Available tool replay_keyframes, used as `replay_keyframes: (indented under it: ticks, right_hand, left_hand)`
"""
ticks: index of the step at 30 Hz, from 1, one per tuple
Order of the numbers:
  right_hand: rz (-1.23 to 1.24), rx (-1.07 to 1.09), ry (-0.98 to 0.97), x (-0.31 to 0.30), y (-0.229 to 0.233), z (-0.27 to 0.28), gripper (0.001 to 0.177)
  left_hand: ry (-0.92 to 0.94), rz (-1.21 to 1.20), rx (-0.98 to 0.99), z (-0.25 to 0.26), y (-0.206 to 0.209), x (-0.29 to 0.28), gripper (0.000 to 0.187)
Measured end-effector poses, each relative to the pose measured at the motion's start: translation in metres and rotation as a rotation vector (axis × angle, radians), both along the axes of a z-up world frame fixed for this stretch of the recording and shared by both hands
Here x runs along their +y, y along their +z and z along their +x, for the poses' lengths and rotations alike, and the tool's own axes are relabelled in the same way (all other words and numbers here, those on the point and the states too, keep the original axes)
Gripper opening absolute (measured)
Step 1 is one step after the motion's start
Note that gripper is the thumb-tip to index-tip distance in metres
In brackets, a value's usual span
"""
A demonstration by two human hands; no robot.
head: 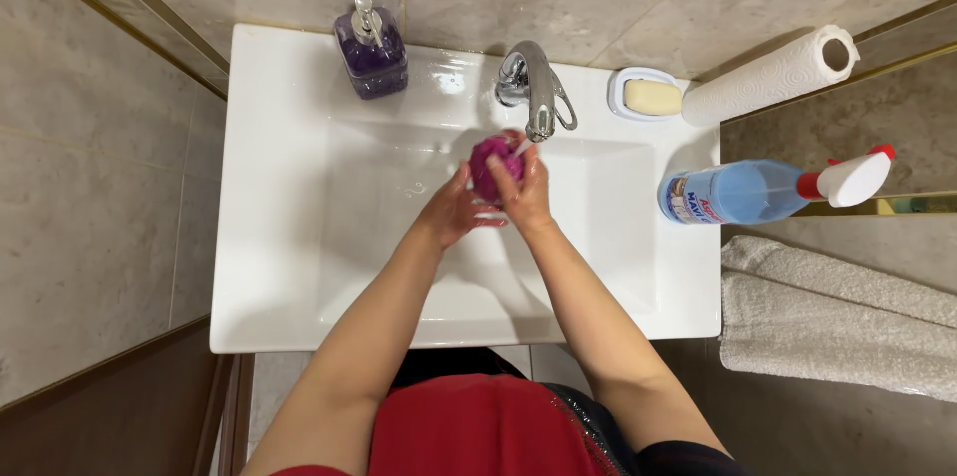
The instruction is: Cleaning the bathroom sink, faucet, and surrounding accessories using a spray cleaner and microfiber cloths.
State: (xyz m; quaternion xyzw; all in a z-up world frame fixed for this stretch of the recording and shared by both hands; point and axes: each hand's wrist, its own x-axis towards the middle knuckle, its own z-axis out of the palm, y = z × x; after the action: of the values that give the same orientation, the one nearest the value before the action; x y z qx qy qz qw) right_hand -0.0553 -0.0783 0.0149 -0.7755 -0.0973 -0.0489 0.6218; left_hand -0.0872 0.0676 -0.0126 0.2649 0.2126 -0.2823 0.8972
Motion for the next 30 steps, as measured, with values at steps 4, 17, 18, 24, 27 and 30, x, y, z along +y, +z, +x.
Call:
replay_keyframes:
  ticks: [4,17,18,24,27,30]
  right_hand:
    - [-0.277,-0.2,-0.024,-0.005,-0.01,-0.018,0.019]
    - [0.842,0.922,-0.22,-0.029,-0.131,0.02,0.038]
    - [1.08,0.802,-0.12,-0.039,-0.16,0.018,0.035]
    - [1.416,0.699,-0.192,0.008,-0.024,-0.032,0.088]
    - [1.438,0.691,-0.216,0.004,-0.042,-0.025,0.09]
    - [1.393,0.706,-0.165,-0.001,-0.037,-0.005,0.072]
  left_hand:
    - [0.405,-0.077,-0.099,0.031,-0.101,-0.047,0.022]
    - [0.282,0.186,-0.262,0.074,-0.01,-0.049,0.032]
    - [0.39,0.213,-0.038,0.073,0.007,-0.051,0.028]
    - [0.807,0.037,0.364,0.074,0.017,-0.055,0.01]
    - [0.849,0.059,0.394,0.072,-0.016,-0.067,0.011]
    - [0.823,0.136,0.174,0.058,-0.009,-0.065,0.017]
